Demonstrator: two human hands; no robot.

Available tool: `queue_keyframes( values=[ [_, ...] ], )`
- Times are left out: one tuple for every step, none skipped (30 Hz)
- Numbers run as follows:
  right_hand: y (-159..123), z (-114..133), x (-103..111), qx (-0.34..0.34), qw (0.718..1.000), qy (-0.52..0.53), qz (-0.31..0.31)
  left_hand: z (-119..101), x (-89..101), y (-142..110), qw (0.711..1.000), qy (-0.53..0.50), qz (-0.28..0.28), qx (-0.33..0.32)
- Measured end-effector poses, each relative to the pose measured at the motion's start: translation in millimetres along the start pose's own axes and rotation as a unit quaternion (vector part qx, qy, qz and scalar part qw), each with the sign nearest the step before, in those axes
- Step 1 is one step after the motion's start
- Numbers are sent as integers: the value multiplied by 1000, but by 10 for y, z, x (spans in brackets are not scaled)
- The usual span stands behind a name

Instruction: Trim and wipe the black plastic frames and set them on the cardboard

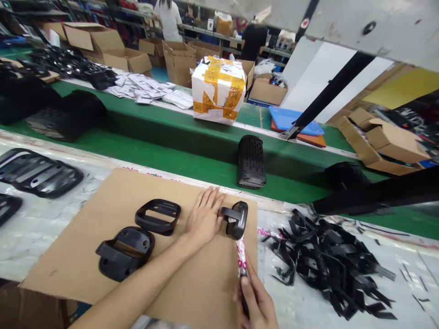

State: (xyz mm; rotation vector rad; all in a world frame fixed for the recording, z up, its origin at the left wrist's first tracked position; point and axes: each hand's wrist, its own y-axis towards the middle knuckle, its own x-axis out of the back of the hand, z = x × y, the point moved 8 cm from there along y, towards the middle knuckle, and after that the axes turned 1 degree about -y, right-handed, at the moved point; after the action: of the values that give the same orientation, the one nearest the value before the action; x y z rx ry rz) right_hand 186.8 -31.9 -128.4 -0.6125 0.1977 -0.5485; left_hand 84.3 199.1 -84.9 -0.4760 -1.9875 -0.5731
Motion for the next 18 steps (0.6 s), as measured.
queue_keyframes(
  values=[
    [-4, 1, 30, -8, 999, 25, -26, 0, 0, 1, 1000, 1, 2, 0],
    [-19, 0, 72, -5, 997, 51, -63, -1, 0, 3, 1000, 2, 5, 0],
    [-41, 1, 107, 9, 992, 75, -97, -3, 2, 4, 1000, 3, 7, -1],
    [-61, 3, 115, 27, 989, 89, -116, -7, 5, 5, 1000, 3, 8, -2],
    [-70, -1, 93, 39, 988, 90, -115, -8, 10, 6, 1000, 2, 8, -2],
    [-65, -15, 46, 37, 991, 81, -99, -9, 15, 6, 1000, 0, 8, -2],
    [-50, -39, -8, 22, 995, 65, -74, -9, 20, 5, 1000, -3, 7, -2],
    [-34, -63, -53, -1, 998, 48, -50, -6, 25, 3, 1000, -5, 6, -1],
    [-20, -74, -75, -23, 999, 35, -33, -1, 29, 1, 1000, -9, 5, -1],
    [-10, -63, -66, -37, 998, 30, -29, 5, 34, 0, 1000, -14, 3, -2],
    [-4, -26, -33, -37, 998, 35, -37, 11, 40, 1, 1000, -21, 0, -4],
    [-1, 28, 9, -28, 997, 44, -51, 19, 50, 3, 999, -35, -4, -7],
    [1, 92, 45, -12, 997, 54, -62, 30, 65, 8, 998, -58, -11, -8],
    [4, 162, 69, 9, 996, 62, -68, 47, 84, 15, 995, -94, -20, -5],
    [12, 233, 81, 33, 995, 68, -71, 71, 102, 22, 989, -143, -28, 2],
    [28, 301, 85, 58, 993, 69, -73, 103, 111, 27, 978, -205, -32, 19],
    [50, 369, 85, 84, 992, 63, -75, 134, 106, 28, 962, -267, -30, 41],
    [77, 443, 81, 114, 989, 50, -78, 155, 92, 23, 945, -320, -24, 63]
  ],
)
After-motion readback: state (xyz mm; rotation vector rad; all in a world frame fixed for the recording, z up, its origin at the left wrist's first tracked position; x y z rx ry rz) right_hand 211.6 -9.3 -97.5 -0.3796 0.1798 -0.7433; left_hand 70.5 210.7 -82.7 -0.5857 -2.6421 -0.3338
